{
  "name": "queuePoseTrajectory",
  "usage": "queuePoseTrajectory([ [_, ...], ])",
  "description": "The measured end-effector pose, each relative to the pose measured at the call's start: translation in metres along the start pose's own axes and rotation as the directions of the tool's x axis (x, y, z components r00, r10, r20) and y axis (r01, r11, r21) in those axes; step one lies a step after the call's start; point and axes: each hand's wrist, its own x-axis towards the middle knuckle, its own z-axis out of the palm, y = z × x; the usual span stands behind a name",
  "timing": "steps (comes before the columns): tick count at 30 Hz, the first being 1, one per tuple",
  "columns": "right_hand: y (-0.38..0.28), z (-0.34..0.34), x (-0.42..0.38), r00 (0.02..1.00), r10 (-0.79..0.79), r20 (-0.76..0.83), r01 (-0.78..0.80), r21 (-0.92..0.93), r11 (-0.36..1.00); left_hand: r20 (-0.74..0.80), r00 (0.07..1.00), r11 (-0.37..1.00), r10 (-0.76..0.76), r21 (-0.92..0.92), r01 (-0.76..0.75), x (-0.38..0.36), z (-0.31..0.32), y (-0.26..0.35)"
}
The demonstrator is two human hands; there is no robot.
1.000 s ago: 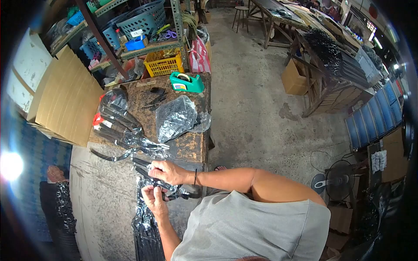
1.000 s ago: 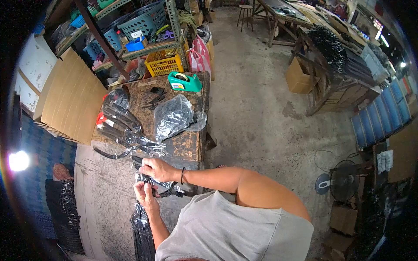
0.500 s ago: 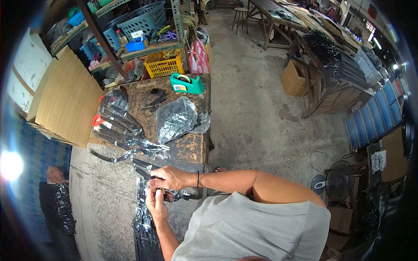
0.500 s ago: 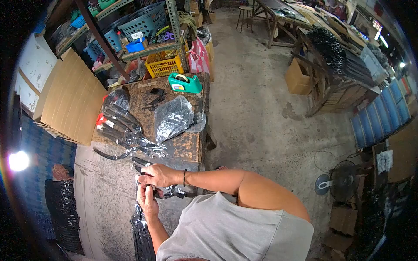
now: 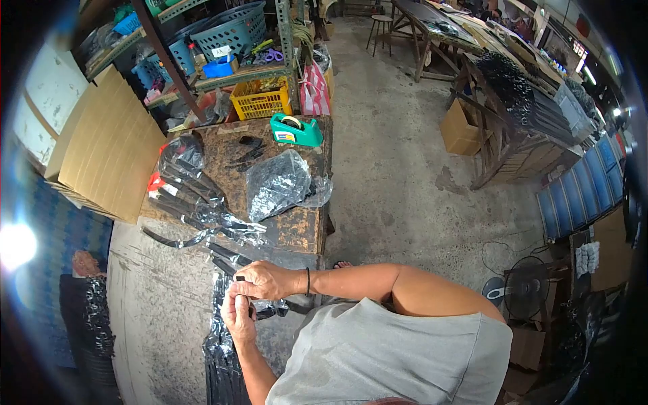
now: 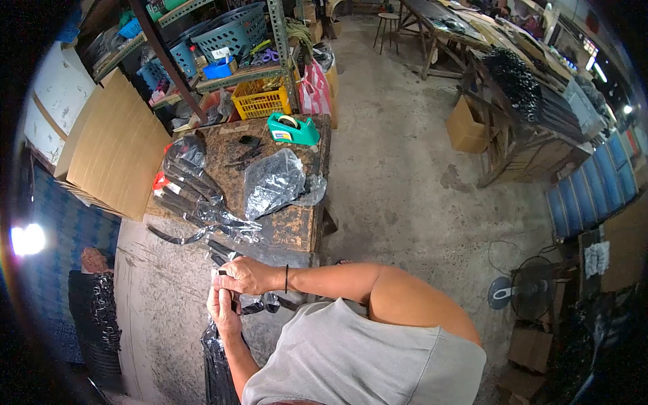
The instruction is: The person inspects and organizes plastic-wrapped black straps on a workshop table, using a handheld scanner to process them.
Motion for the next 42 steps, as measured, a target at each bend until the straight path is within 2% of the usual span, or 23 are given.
queuePoseTrajectory([
  [2,-0.014,-0.005,0.002,0.967,0.202,0.157,-0.231,0.195,0.953,-0.005,0.998,0.993,0.063,0.103,-0.062,0.0,-0.004,-0.001],
  [5,-0.006,-0.003,0.004,0.929,0.296,0.22,-0.329,0.129,0.936,0.009,0.998,0.988,0.056,0.143,-0.057,-0.003,-0.008,0.003],
  [6,0.0,-0.004,0.003,0.928,0.296,0.228,-0.33,0.13,0.935,0.0,0.998,0.988,0.056,0.143,-0.055,-0.002,-0.005,0.004],
  [8,0.011,0.005,0.0,0.994,0.064,0.086,-0.064,-0.01,0.998,-0.066,0.983,0.921,0.171,0.366,-0.136,-0.001,0.002,0.008],
  [10,-0.003,-0.003,0.001,0.998,0.045,0.043,-0.046,0.026,0.999,-0.089,0.979,0.898,0.185,0.419,-0.132,0.0,0.003,0.003],
  [11,0.004,-0.004,0.002,0.997,0.033,0.072,-0.036,0.044,0.998,-0.041,0.993,0.869,0.113,0.489,-0.078,0.001,0.0,0.005],
  [12,0.004,-0.005,0.004,0.994,0.059,0.088,-0.073,0.167,0.983,-0.042,0.991,0.887,0.125,0.453,-0.093,0.001,0.009,0.012],
  [13,-0.001,-0.001,0.004,0.967,0.229,0.113,-0.253,0.316,0.914,-0.024,0.988,0.918,0.154,0.372,-0.134,0.0,0.011,0.013],
  [14,-0.005,-0.007,0.006,0.933,0.318,0.169,-0.353,0.26,0.899,0.012,0.997,0.951,0.082,0.297,-0.082,0.0,0.002,0.006],
  [16,-0.001,-0.002,0.005,0.9,0.384,0.207,-0.436,0.397,0.808,0.054,0.977,0.955,0.208,0.205,-0.214,0.001,-0.001,-0.004],
  [19,0.001,-0.001,0.005,0.906,0.351,0.238,-0.423,0.436,0.794,0.044,0.988,0.986,0.146,0.081,-0.149,-0.006,-0.001,0.004],
  [22,0.003,0.002,0.005,0.905,0.332,0.267,-0.421,0.447,0.789,0.038,0.986,0.986,0.163,0.032,-0.165,-0.01,-0.001,0.006],
  [24,0.0,0.004,0.005,0.912,0.329,0.246,-0.402,0.371,0.837,0.016,0.987,0.986,0.158,0.051,-0.158,-0.013,-0.003,0.002],
  [26,-0.001,0.005,0.006,0.91,0.326,0.258,-0.403,0.358,0.842,-0.002,0.985,0.972,0.172,0.16,-0.169,-0.015,-0.004,0.006],
  [29,-0.006,0.006,0.007,0.907,0.327,0.266,-0.405,0.333,0.852,-0.013,0.992,0.969,0.128,0.213,-0.123,-0.018,-0.007,0.008],
  [31,-0.021,0.005,0.01,0.954,0.232,0.188,-0.25,0.078,0.965,-0.046,0.985,0.938,0.166,0.315,-0.143,-0.016,-0.008,0.004],
  [32,-0.021,0.001,0.014,0.982,0.062,0.179,-0.045,-0.099,0.994,-0.082,0.974,0.924,0.21,0.344,-0.17,-0.015,-0.005,0.005],
  [34,-0.021,0.004,0.016,0.979,-0.147,0.144,0.165,-0.118,0.979,-0.106,0.974,0.925,0.198,0.35,-0.149,-0.012,-0.005,0.003],
  [35,-0.021,0.004,0.017,0.978,-0.153,0.139,0.174,-0.152,0.973,-0.105,0.963,0.92,0.249,0.336,-0.202,-0.009,-0.008,-0.006],
  [38,-0.019,-0.001,0.021,0.983,-0.08,0.166,0.121,-0.254,0.96,-0.14,0.982,0.989,0.128,0.092,-0.116,-0.004,-0.006,-0.013],
  [39,-0.018,-0.001,0.022,0.982,-0.08,0.173,0.123,-0.252,0.96,-0.158,0.971,0.981,0.18,0.098,-0.166,-0.001,-0.003,-0.014],
  [41,-0.015,0.005,0.024,0.979,0.202,0.017,-0.198,-0.125,0.972,-0.21,0.943,0.965,0.258,0.094,-0.243,0.004,0.004,-0.016],
  [42,-0.01,0.006,0.026,0.974,0.22,-0.048,-0.224,-0.114,0.968,-0.181,0.852,0.81,0.492,0.454,-0.371,0.01,0.0,-0.021],
])
